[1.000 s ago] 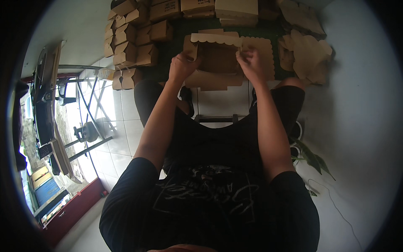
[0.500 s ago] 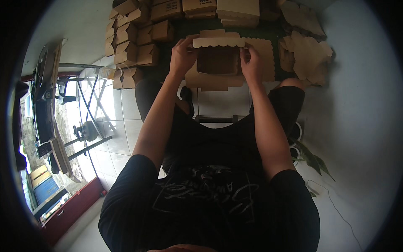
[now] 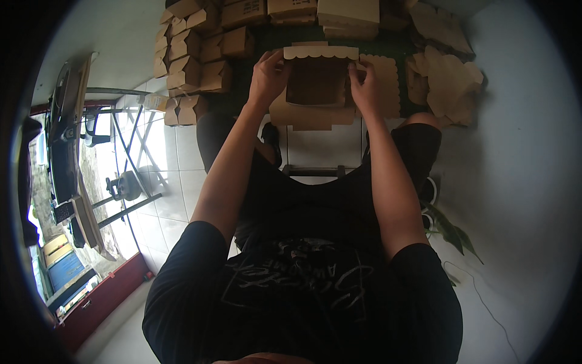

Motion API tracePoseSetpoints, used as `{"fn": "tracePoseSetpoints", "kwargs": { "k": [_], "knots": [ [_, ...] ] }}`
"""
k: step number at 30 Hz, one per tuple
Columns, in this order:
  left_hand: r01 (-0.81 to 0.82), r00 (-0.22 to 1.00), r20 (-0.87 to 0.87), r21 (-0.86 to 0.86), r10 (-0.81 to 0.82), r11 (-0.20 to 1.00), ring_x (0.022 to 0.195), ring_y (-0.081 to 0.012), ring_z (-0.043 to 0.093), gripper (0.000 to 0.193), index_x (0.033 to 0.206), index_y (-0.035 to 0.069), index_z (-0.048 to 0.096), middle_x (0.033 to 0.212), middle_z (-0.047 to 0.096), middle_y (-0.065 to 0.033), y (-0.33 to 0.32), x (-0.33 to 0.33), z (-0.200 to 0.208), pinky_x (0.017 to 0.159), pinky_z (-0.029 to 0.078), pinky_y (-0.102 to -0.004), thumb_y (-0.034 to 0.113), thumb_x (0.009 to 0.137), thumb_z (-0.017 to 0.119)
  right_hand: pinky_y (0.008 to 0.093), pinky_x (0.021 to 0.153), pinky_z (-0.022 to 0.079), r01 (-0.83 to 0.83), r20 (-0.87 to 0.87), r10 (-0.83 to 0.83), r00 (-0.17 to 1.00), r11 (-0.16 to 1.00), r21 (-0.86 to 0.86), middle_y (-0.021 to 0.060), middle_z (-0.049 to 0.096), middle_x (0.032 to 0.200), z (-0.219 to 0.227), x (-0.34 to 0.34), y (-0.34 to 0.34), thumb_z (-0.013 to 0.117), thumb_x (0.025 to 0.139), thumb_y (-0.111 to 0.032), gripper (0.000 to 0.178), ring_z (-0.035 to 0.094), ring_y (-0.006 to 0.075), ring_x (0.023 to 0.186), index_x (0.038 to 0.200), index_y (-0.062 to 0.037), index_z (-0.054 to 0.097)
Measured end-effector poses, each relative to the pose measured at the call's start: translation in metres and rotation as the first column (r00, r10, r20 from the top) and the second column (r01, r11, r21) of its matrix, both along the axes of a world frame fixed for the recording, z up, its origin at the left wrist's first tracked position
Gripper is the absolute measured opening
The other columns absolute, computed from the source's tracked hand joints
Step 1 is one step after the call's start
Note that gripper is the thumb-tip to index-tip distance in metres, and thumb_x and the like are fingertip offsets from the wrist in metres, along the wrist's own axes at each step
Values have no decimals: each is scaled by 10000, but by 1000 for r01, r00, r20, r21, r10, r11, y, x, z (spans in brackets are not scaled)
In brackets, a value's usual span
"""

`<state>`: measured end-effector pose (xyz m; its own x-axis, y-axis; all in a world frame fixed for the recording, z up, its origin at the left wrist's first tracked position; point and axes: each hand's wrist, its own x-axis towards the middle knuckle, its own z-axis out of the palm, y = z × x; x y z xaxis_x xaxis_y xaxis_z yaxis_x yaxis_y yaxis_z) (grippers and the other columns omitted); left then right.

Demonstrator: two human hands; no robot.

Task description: The person assembles a flat cardboard takeout box by folding the sides and tucking the tabs into slots to form a rectangular container. The finished box is then placed on a stack of completed boxes.

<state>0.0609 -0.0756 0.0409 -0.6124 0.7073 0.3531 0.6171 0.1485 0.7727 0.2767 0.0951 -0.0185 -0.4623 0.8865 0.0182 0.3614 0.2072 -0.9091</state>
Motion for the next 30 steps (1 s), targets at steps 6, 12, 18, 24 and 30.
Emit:
{"fn": "tracePoseSetpoints", "kwargs": {
  "k": [6,12,18,24,30],
  "knots": [
    [2,999,-42,-23,-3,1000,949,-345,817,310,1256,67,805,1188,775,-185,-3,-3,0,828,670,-433,31,954,746,399,884,598,-46,61,43,997,998,52,120,803,1003,2,5,0,660,1156,-412,444,789,253,961,1477,-106,664],
    [49,995,-85,-86,-57,995,990,-347,807,402,1270,99,813,1162,742,-160,-12,-7,-2,854,680,-429,-67,914,728,431,891,605,-76,40,70,997,981,176,137,800,1082,-1,7,-7,662,1155,-247,337,786,281,998,1478,-153,676],
    [105,994,34,-93,-102,990,1053,-332,803,515,1304,144,823,1189,718,-140,-19,-2,-3,938,705,-404,-136,879,746,399,914,590,-151,64,139,988,949,275,117,769,1210,2,13,-8,674,1084,-32,428,761,260,1068,1484,-184,682],
    [110,992,76,-147,-99,983,1150,-323,790,537,1344,160,801,1267,725,-156,-26,-1,-7,981,702,-407,-127,893,750,399,949,581,-189,25,188,982,976,103,111,758,1183,4,18,-13,642,1063,24,511,754,266,1065,1508,-228,655],
    [84,992,110,-150,-68,985,1140,-342,782,540,1377,158,766,1255,760,-174,-25,2,-15,956,680,-422,-107,908,734,412,928,587,-197,76,187,979,968,157,128,761,1134,9,20,-17,641,1075,1,528,773,281,1057,1533,-260,623]
  ]
}}
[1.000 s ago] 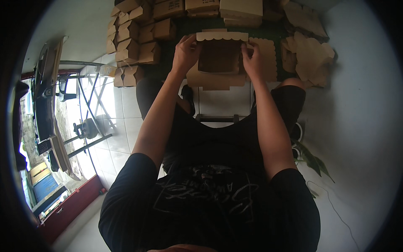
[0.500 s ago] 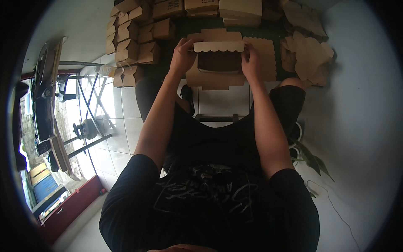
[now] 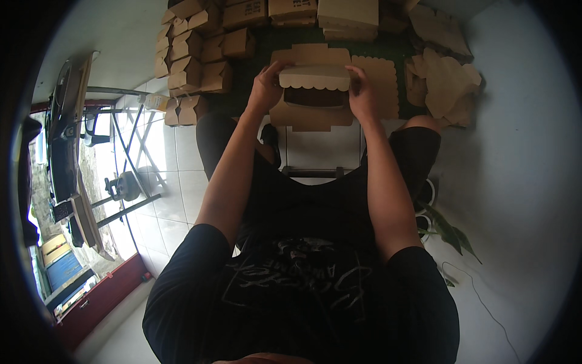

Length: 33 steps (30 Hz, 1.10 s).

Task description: The person assembles a flat cardboard takeout box by folding the sides and tucking the tabs into slots to form a rectangular container. The finished box is then placed on a stack of completed boxes.

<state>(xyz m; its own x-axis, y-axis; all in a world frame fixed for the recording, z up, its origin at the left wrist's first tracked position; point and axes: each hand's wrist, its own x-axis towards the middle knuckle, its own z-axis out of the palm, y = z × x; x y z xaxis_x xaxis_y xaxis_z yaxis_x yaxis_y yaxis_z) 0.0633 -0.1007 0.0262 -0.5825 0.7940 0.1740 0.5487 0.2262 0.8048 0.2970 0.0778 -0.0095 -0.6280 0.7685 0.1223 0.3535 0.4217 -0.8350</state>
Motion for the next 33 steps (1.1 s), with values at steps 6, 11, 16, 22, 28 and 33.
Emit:
{"fn": "tracePoseSetpoints", "kwargs": {
  "k": [6,11,16,22,28,33],
  "knots": [
    [-55,996,-60,139,63,989,1071,-436,774,447,1328,107,752,1166,789,-218,4,5,-6,896,645,-500,-79,929,677,413,845,599,2,47,-1,999,1000,-14,108,752,982,4,-2,-1,654,1116,-93,454,781,271,916,1535,-263,617],
    [-163,969,-181,44,168,986,1040,-530,726,192,1218,44,736,1098,766,-296,11,2,-3,856,601,-586,102,1068,631,417,823,597,55,82,-54,995,998,-6,108,734,940,3,-5,-3,620,1180,-323,377,753,250,848,1542,-217,609],
    [-168,974,-166,-66,155,984,1021,-535,725,203,1201,33,725,1087,763,-303,16,-7,-1,847,589,-603,165,1108,602,423,810,598,48,99,-49,994,999,9,106,730,924,1,-6,-2,591,1192,-410,415,750,249,838,1542,-187,615],
    [-61,995,-73,19,62,998,1138,-507,720,233,1279,93,707,1203,769,-270,8,-14,-8,921,599,-571,67,1062,625,436,819,601,32,13,-31,999,999,-22,119,758,964,-1,-6,-2,630,1174,-305,366,752,266,846,1532,-230,639],
    [68,996,61,45,-71,997,1135,-403,766,439,1395,179,689,1256,792,-183,-9,-15,-18,978,630,-473,-19,1003,702,396,880,596,-71,-9,71,997,997,-23,132,769,1068,7,1,-4,643,1092,-13,481,755,236,904,1495,-275,675],
    [15,947,322,-102,19,995,1077,-310,795,535,1540,241,617,1295,787,-168,-14,-13,-9,965,654,-412,13,1058,663,321,886,572,-74,5,74,997,996,-57,59,768,1037,14,1,-9,626,1065,64,508,764,161,961,1487,-215,677]
  ]
}}
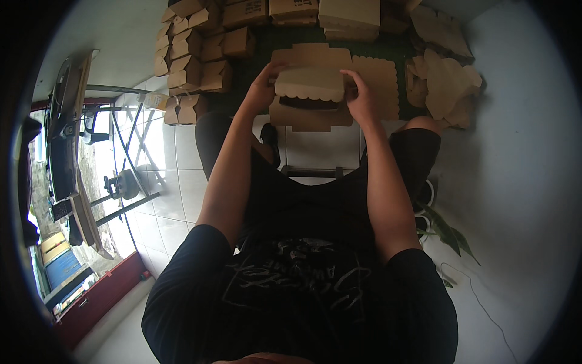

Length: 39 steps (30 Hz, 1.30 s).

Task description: The person assembles a flat cardboard takeout box by folding the sides and tucking the tabs into slots to form a rectangular container. The finished box is then placed on a stack of completed boxes.

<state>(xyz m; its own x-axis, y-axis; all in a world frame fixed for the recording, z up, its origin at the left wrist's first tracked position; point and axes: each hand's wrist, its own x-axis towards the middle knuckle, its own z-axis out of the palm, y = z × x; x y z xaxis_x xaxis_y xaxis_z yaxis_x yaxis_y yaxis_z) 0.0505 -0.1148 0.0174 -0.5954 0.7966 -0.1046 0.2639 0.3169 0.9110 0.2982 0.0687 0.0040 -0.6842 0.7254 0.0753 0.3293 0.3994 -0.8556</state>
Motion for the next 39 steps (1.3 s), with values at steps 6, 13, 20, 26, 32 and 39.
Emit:
{"fn": "tracePoseSetpoints", "kwargs": {
  "k": [6,13,20,26,32,39],
  "knots": [
    [11,855,462,-469,234,883,1206,-347,764,593,1712,199,453,1480,685,-190,-21,11,17,1048,630,-503,430,1174,544,317,897,567,19,61,-12,998,994,-106,70,773,1080,1,1,2,599,1067,76,516,755,148,1009,1491,-207,680],
    [-14,714,661,-319,233,948,1214,-374,749,802,1712,54,401,1566,590,-249,-22,18,13,1071,628,-464,649,1173,421,365,933,573,35,-222,-74,972,985,-171,74,758,1250,-15,-3,9,560,1178,-265,339,727,135,1077,1458,-131,699],
    [-173,589,760,-214,276,961,1251,-395,715,908,1646,24,500,1538,577,-245,-18,36,27,1055,635,-446,717,1072,621,354,1053,540,162,31,-199,980,691,-705,97,673,1470,21,7,11,598,1104,-656,751,687,227,1220,1580,-75,620],
    [-39,832,552,-45,58,998,1242,-308,723,585,1513,9,645,1459,620,-194,-25,40,0,1011,641,-354,328,1043,787,383,1031,547,137,85,-110,990,677,-723,58,695,1369,20,11,10,782,1032,-586,696,685,181,1164,1456,-43,684],
    [27,917,397,-136,30,990,1268,-260,738,505,1531,39,639,1444,663,-191,-22,42,-1,1034,638,-337,112,1050,778,347,1125,493,152,105,-110,988,708,-690,70,679,1394,-4,14,16,785,1057,-510,656,624,158,1284,1456,-1,673],
    [-215,787,565,-126,248,968,1101,-198,775,657,1383,-136,687,1257,726,-165,-8,56,10,927,640,-282,413,1041,806,377,1118,554,190,86,-181,980,707,-681,85,682,1392,-16,14,21,757,1104,-418,521,650,168,1288,1428,-14,694]
  ]
}}
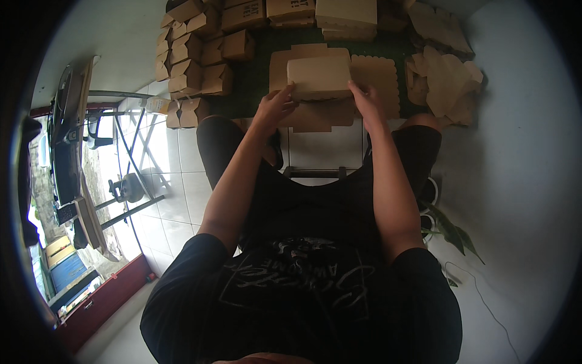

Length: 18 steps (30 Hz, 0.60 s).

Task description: The person assembles a flat cardboard takeout box by folding the sides and tucking the tabs into slots to form a rectangular container. The finished box is then placed on a stack of completed boxes.

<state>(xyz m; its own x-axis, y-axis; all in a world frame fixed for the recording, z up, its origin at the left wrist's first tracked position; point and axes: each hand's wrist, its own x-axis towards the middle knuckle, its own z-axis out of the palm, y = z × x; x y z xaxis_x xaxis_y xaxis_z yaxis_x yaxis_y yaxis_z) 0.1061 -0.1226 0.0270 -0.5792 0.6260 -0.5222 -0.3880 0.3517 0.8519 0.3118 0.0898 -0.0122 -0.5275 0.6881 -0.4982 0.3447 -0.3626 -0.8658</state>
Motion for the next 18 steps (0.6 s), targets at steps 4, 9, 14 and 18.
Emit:
{"fn": "tracePoseSetpoints", "kwargs": {
  "k": [4,9,14,18],
  "knots": [
    [-127,985,119,-18,129,992,1075,-201,785,700,1402,-122,694,1233,739,-156,5,1,1,941,647,-293,467,1039,804,398,1131,580,23,5,-23,1000,1000,-19,91,685,1378,3,-2,-2,734,1122,-434,474,664,177,1281,1377,-36,712],
    [-136,989,58,-24,137,990,1019,-190,794,673,1366,-116,728,1183,769,-144,7,3,-2,906,635,-286,468,1041,805,394,1160,565,132,-67,-139,988,986,-98,86,679,1385,19,-6,-8,772,1089,-488,534,657,167,1296,1339,-18,721],
    [-141,990,-11,-23,141,990,924,-142,774,592,1300,-99,777,1011,797,-102,9,3,-7,819,597,-265,430,1036,818,378,1192,531,53,-64,-56,996,997,-50,80,672,1404,25,-7,-9,818,1056,-487,584,636,160,1329,1356,4,715],
    [-117,993,-29,-15,117,993,982,-162,764,565,1325,-105,745,1062,782,-125,8,2,-11,861,605,-269,383,1047,811,372,1210,513,11,-83,-13,996,999,-31,82,682,1390,22,-5,-9,834,1052,-431,552,634,161,1333,1367,6,713]
  ]
}}
